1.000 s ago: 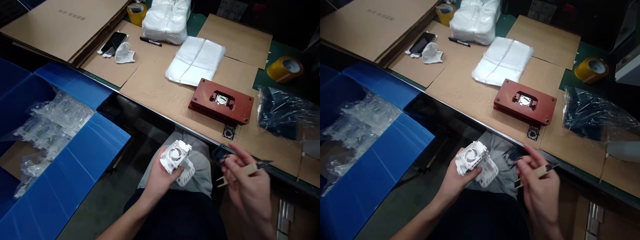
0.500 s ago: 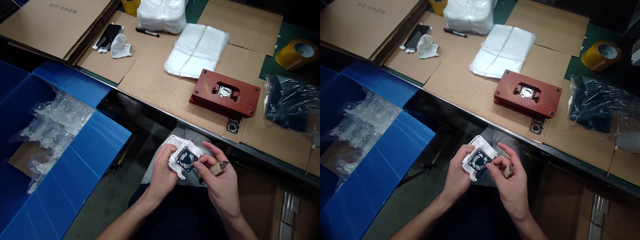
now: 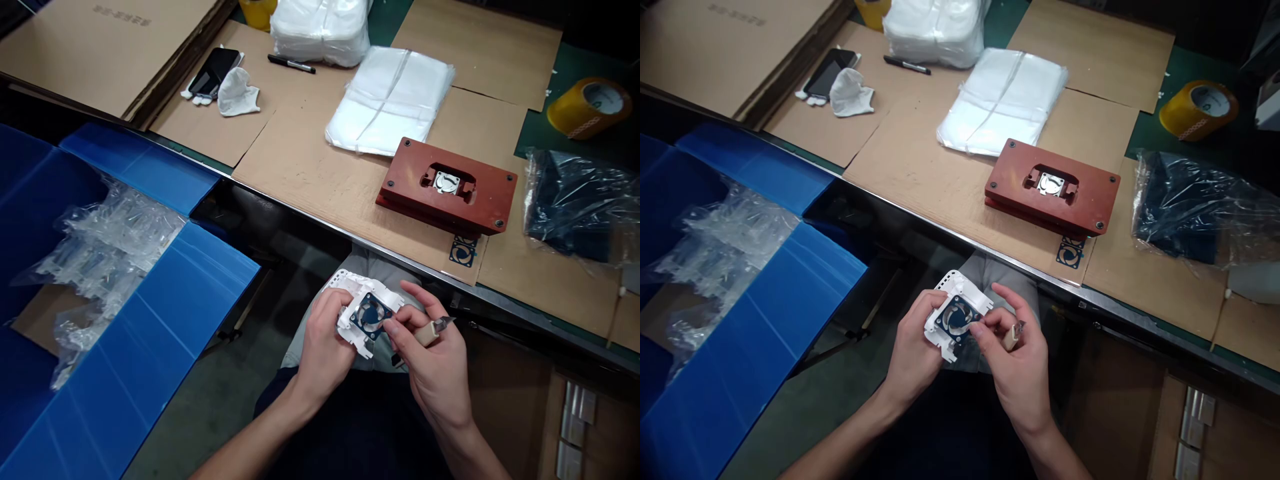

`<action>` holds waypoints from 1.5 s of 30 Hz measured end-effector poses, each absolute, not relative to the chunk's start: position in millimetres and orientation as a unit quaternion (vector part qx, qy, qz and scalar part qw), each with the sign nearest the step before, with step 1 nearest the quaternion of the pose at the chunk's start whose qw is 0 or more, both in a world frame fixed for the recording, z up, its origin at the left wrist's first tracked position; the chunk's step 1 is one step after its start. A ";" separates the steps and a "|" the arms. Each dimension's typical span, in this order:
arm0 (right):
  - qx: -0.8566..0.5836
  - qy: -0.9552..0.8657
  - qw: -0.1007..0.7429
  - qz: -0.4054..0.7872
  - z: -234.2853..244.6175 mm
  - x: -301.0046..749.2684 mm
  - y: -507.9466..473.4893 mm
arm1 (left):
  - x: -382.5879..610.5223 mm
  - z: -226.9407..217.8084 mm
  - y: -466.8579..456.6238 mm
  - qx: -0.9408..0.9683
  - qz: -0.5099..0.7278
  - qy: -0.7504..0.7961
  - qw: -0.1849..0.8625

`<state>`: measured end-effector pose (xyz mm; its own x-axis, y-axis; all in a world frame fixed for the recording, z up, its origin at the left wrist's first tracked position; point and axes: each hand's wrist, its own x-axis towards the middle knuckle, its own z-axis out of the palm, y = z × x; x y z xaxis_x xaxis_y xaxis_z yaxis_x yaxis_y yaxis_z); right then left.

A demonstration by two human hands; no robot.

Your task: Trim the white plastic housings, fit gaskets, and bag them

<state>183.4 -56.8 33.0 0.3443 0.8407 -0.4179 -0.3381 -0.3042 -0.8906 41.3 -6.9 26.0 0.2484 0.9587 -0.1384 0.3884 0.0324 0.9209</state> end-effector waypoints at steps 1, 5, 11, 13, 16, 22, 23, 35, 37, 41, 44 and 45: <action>-0.607 -0.209 0.552 0.533 33.1 183.5 -56.7 | 41.2 25.9 -7.1 0.628 0.297 0.536 0.479; -0.608 -0.215 0.548 0.533 34.0 183.7 -56.5 | 41.2 26.1 -7.4 0.628 0.297 0.537 0.479; -0.620 -0.221 0.540 0.525 36.4 183.8 -55.2 | 41.7 27.3 -7.1 0.631 0.296 0.538 0.474; -0.621 -0.222 0.537 0.525 37.4 184.1 -54.6 | 41.6 27.5 -6.9 0.630 0.294 0.538 0.477; -0.624 -0.222 0.532 0.528 39.4 184.6 -53.6 | 41.4 27.7 -6.5 0.628 0.291 0.538 0.481; -0.632 -0.226 0.526 0.523 41.7 183.9 -51.7 | 40.7 27.7 -6.9 0.619 0.298 0.537 0.490; -0.633 -0.226 0.526 0.521 41.7 183.7 -51.6 | 40.6 27.7 -7.0 0.618 0.298 0.537 0.491; -0.654 -0.243 0.509 0.505 46.8 183.2 -50.2 | 39.7 27.9 -6.8 0.620 0.289 0.541 0.490; -0.656 -0.244 0.506 0.505 46.7 183.2 -49.9 | 39.7 27.9 -6.4 0.619 0.292 0.541 0.489; -0.659 -0.246 0.498 0.507 45.0 184.5 -49.8 | 40.3 27.2 -6.5 0.614 0.298 0.543 0.489; -0.665 -0.247 0.492 0.505 43.0 186.9 -50.7 | 40.9 27.1 -6.4 0.605 0.300 0.550 0.492; -0.671 -0.249 0.488 0.499 42.2 188.0 -51.4 | 40.9 27.3 -6.1 0.598 0.302 0.553 0.495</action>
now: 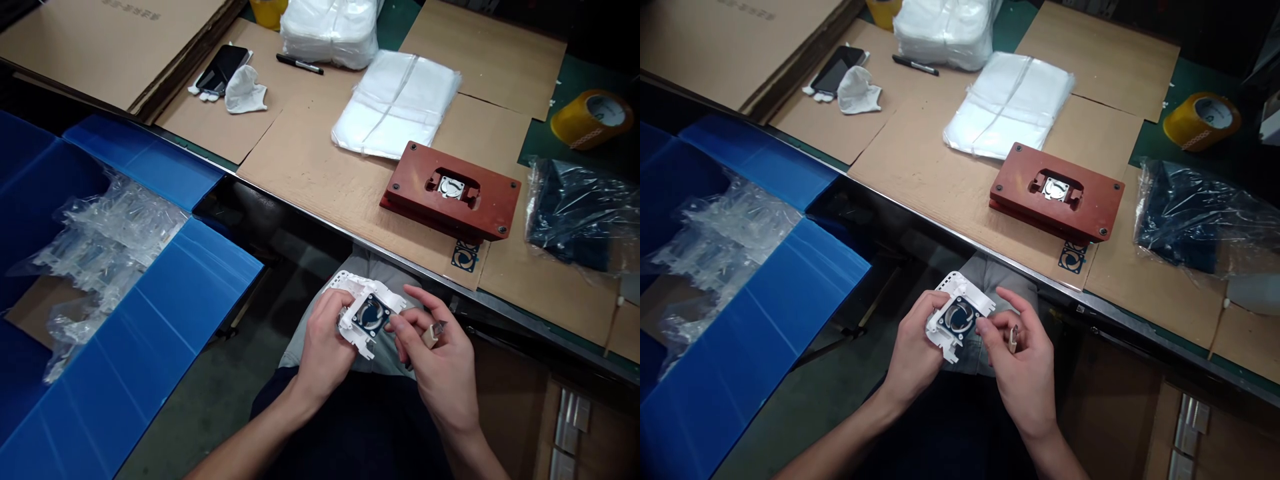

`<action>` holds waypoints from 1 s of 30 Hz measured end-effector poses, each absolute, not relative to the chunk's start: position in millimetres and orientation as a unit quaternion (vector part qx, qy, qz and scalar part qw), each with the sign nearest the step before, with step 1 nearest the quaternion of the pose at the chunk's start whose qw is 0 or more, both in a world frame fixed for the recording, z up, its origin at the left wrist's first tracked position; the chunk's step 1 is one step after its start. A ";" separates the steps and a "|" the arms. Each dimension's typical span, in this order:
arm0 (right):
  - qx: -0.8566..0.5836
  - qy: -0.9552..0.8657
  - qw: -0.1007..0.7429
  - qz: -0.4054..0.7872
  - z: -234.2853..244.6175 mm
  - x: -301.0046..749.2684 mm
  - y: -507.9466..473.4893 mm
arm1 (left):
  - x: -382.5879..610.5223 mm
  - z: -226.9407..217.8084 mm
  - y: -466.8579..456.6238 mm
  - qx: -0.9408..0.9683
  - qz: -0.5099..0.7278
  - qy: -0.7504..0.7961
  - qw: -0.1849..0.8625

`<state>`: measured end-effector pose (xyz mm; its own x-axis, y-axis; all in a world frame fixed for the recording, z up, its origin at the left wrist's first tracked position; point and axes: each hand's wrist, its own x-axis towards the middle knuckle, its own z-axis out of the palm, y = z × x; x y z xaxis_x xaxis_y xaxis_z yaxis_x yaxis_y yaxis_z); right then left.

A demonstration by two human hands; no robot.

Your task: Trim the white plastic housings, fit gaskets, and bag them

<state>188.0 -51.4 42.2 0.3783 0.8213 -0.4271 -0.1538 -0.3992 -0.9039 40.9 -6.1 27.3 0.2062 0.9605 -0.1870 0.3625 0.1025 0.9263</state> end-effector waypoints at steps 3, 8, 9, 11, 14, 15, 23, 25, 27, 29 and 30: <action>-0.691 -0.259 0.481 0.473 40.1 192.0 -55.3 | 40.3 28.1 -4.1 0.576 0.305 0.566 0.504; -0.685 -0.362 0.469 0.425 40.6 195.1 -63.8 | 38.5 29.1 -1.5 0.567 0.291 0.581 0.505; -0.669 -0.401 0.464 0.419 41.5 194.5 -63.9 | 38.4 29.3 -1.6 0.567 0.290 0.581 0.507; -0.627 -0.479 0.450 0.419 43.6 192.6 -61.2 | 38.5 29.7 -2.2 0.568 0.290 0.576 0.512; -0.579 -0.559 0.411 0.429 45.9 190.8 -54.8 | 38.3 29.6 -3.0 0.574 0.287 0.572 0.511; -0.572 -0.570 0.401 0.432 46.2 191.3 -53.7 | 37.9 29.6 -3.0 0.575 0.285 0.575 0.508; -0.729 -0.389 0.483 0.290 30.4 210.5 -57.0 | 31.5 42.8 10.9 0.438 0.365 0.542 0.618; -0.730 -0.327 0.502 0.328 24.0 216.1 -50.6 | 35.8 47.4 16.9 0.332 0.417 0.499 0.684; -0.670 -0.268 0.537 0.437 22.1 222.6 -42.2 | 45.7 50.2 24.0 0.233 0.442 0.465 0.731; -0.596 -0.211 0.586 0.507 27.4 232.2 -32.7 | 61.1 52.0 32.4 0.177 0.442 0.429 0.768; -0.572 -0.186 0.611 0.514 33.3 239.2 -27.2 | 70.1 52.9 36.7 0.165 0.438 0.402 0.787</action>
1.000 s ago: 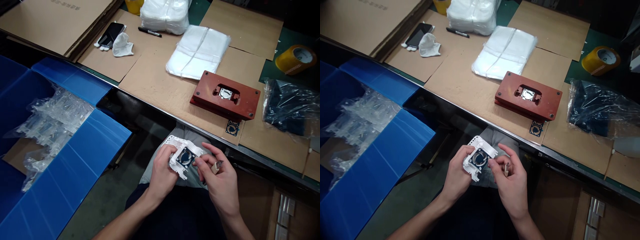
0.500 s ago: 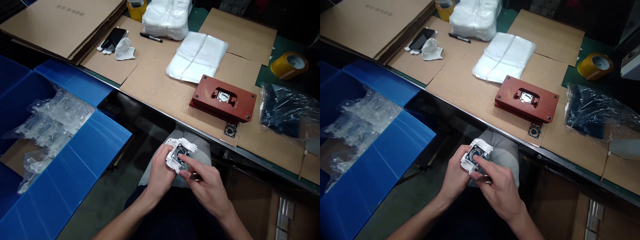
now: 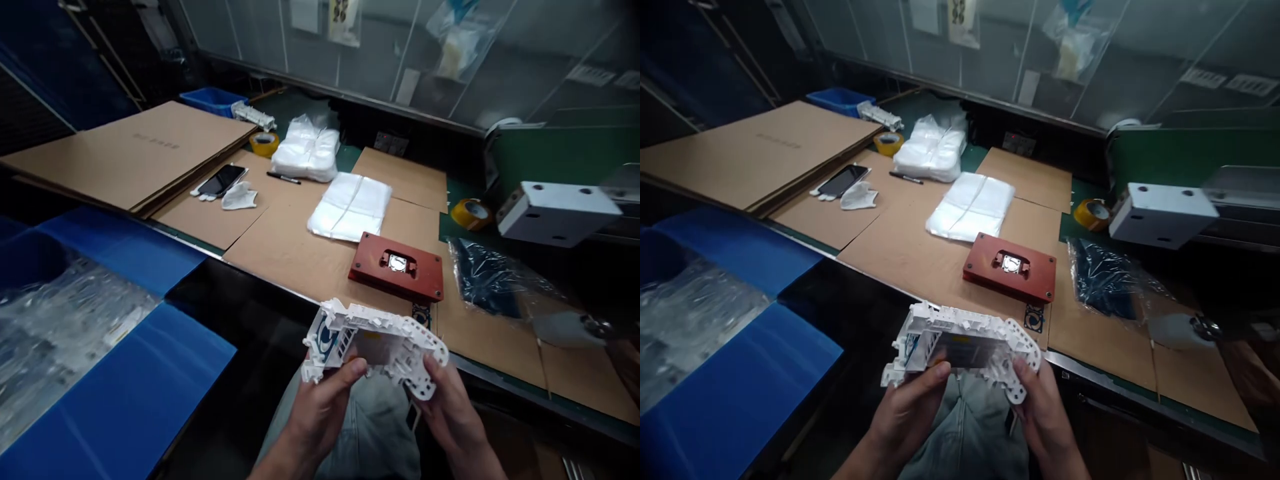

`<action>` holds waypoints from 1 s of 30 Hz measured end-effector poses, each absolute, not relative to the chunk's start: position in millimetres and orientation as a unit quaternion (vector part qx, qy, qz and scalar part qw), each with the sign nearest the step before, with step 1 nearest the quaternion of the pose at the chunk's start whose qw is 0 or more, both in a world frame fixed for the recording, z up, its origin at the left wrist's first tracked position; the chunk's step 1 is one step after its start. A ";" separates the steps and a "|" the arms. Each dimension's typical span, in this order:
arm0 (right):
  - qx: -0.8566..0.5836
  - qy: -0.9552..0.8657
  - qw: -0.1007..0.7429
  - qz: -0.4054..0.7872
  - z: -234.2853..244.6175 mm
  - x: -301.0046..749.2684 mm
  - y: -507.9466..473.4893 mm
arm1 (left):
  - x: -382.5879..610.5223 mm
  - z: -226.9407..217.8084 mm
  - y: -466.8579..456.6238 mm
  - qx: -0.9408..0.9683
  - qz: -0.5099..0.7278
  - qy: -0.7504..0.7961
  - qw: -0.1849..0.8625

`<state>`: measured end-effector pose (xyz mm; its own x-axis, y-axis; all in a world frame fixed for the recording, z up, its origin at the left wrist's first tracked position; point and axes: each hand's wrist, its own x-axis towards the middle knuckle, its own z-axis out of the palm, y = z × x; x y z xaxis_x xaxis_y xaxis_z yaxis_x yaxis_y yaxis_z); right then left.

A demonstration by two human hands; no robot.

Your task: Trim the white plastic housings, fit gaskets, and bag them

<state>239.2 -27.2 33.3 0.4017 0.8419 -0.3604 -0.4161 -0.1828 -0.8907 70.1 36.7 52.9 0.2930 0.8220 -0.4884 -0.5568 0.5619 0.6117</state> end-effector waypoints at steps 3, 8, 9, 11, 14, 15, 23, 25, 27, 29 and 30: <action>-0.563 -0.162 0.662 0.468 62.0 272.2 -6.0 | 95.1 54.3 46.6 0.175 0.402 0.318 0.841; -0.656 -0.314 0.652 0.213 110.6 351.3 40.4 | 95.8 36.8 41.8 0.189 0.314 0.356 0.860; -0.677 -0.361 0.619 0.170 115.9 365.1 48.6 | 89.0 29.6 38.5 0.198 0.312 0.368 0.853; -0.701 -0.440 0.550 0.114 122.8 386.4 62.6 | 71.5 13.2 32.1 0.211 0.317 0.396 0.836; -0.714 -0.530 0.451 0.075 131.7 400.5 78.6 | 43.4 -10.8 26.5 0.214 0.315 0.439 0.814; -0.716 -0.559 0.413 0.068 135.9 400.8 83.7 | 35.1 -17.3 25.9 0.215 0.314 0.451 0.807; -0.695 -0.704 0.123 0.078 179.7 365.8 130.0 | 12.1 -27.3 34.1 0.257 0.324 0.477 0.775; -0.665 -0.735 0.084 0.105 189.5 359.9 136.6 | 13.5 -24.0 36.3 0.267 0.329 0.472 0.773; -0.634 -0.760 0.063 0.128 197.9 357.4 140.2 | 13.7 -22.5 37.8 0.272 0.334 0.470 0.771; -0.611 -0.776 0.043 0.151 203.1 356.6 142.7 | 12.4 -22.7 38.8 0.273 0.335 0.471 0.769; -0.607 -0.778 0.036 0.159 204.1 356.3 144.0 | 11.7 -22.9 39.3 0.274 0.333 0.473 0.768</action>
